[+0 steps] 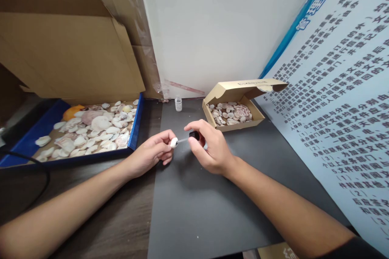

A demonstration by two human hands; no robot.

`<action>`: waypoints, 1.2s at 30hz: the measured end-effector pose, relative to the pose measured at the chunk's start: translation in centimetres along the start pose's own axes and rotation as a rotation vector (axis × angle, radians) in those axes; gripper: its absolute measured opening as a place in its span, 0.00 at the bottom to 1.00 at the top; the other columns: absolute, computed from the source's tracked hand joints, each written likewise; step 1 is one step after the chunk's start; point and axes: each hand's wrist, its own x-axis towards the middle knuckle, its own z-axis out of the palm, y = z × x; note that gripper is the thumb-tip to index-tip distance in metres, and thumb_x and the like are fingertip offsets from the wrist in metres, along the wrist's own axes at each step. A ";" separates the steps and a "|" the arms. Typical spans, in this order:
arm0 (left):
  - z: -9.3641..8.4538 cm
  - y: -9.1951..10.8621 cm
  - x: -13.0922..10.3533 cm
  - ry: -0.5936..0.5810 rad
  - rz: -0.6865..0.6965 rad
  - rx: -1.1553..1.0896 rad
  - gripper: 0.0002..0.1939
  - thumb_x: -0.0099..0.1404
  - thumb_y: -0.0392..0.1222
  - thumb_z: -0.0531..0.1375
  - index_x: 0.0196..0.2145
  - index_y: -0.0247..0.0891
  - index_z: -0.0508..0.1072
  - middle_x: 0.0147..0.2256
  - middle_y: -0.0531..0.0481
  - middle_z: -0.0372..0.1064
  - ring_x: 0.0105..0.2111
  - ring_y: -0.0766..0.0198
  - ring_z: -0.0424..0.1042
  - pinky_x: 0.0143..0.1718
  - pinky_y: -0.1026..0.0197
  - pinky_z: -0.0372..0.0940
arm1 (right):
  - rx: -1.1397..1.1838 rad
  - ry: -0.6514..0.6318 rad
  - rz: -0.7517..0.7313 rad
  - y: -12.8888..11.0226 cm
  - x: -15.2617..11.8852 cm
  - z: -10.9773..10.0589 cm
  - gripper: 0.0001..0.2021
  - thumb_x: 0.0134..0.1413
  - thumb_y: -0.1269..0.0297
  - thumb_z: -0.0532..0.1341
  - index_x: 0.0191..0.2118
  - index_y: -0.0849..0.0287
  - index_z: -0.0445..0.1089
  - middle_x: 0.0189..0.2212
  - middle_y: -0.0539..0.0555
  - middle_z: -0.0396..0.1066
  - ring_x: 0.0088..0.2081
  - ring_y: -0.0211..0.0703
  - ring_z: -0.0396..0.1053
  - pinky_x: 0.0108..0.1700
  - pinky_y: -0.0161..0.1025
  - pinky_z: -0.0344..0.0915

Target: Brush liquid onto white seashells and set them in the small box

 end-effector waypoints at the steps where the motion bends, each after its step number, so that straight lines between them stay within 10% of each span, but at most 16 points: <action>1: 0.0 0.0 0.0 -0.002 0.002 -0.002 0.05 0.61 0.36 0.58 0.32 0.38 0.62 0.24 0.60 0.52 0.21 0.74 0.52 0.23 0.68 0.56 | 0.004 -0.002 0.001 0.0 0.0 0.0 0.09 0.61 0.71 0.55 0.46 0.54 0.65 0.32 0.50 0.68 0.27 0.37 0.64 0.30 0.35 0.65; 36: 0.6 0.6 -0.1 0.090 -0.022 -0.141 0.08 0.59 0.39 0.60 0.30 0.38 0.62 0.19 0.60 0.54 0.19 0.73 0.56 0.22 0.66 0.60 | -0.009 -0.001 -0.028 -0.1 0.1 0.1 0.08 0.60 0.71 0.57 0.45 0.55 0.65 0.31 0.50 0.65 0.28 0.38 0.62 0.29 0.37 0.64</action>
